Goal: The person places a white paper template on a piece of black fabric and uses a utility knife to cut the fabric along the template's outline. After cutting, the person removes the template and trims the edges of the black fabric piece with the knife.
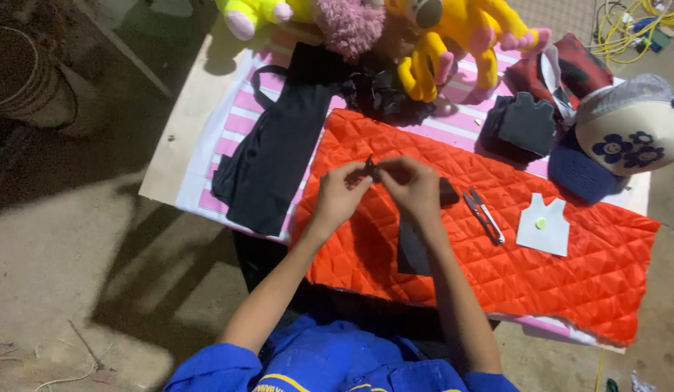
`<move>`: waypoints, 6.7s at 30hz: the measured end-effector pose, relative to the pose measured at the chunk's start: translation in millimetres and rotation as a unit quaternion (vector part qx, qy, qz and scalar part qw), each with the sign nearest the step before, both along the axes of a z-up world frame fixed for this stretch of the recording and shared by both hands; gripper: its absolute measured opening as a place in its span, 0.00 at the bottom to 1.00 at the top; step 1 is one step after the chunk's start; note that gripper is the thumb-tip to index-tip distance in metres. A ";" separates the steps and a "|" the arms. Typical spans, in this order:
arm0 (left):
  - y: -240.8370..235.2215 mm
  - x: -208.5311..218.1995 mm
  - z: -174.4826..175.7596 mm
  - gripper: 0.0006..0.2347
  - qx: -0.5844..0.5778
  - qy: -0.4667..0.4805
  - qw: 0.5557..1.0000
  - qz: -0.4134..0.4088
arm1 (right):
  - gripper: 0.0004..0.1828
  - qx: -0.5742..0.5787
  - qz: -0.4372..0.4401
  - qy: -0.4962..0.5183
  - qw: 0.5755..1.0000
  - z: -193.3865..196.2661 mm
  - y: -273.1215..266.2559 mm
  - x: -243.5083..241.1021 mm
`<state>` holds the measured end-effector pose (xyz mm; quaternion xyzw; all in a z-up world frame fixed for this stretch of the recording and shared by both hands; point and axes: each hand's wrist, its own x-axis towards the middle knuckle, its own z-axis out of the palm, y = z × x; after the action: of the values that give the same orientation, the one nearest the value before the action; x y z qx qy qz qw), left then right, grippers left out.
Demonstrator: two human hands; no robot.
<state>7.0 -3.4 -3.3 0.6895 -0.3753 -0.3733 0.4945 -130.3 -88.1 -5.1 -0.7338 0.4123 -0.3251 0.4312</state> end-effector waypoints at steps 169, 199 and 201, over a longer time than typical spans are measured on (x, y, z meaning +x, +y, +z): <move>3.4 -95.5 43.3 0.14 -0.094 0.011 0.983 -0.158 | 0.09 0.077 0.039 -0.022 0.996 46.5 0.3 -154.6; 21.9 -80.5 79.0 0.17 -0.137 -0.003 0.901 -0.412 | 0.17 0.067 0.219 -0.083 0.970 121.0 48.8 -170.2; 33.5 -80.9 88.8 0.07 -0.124 -0.004 0.892 -0.434 | 0.17 0.058 0.207 -0.072 0.974 132.4 58.4 -171.9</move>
<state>-73.9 30.1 85.5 0.3923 -0.6825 -0.4983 0.3633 -302.2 -29.6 127.3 -0.7517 0.2372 -0.2565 0.5593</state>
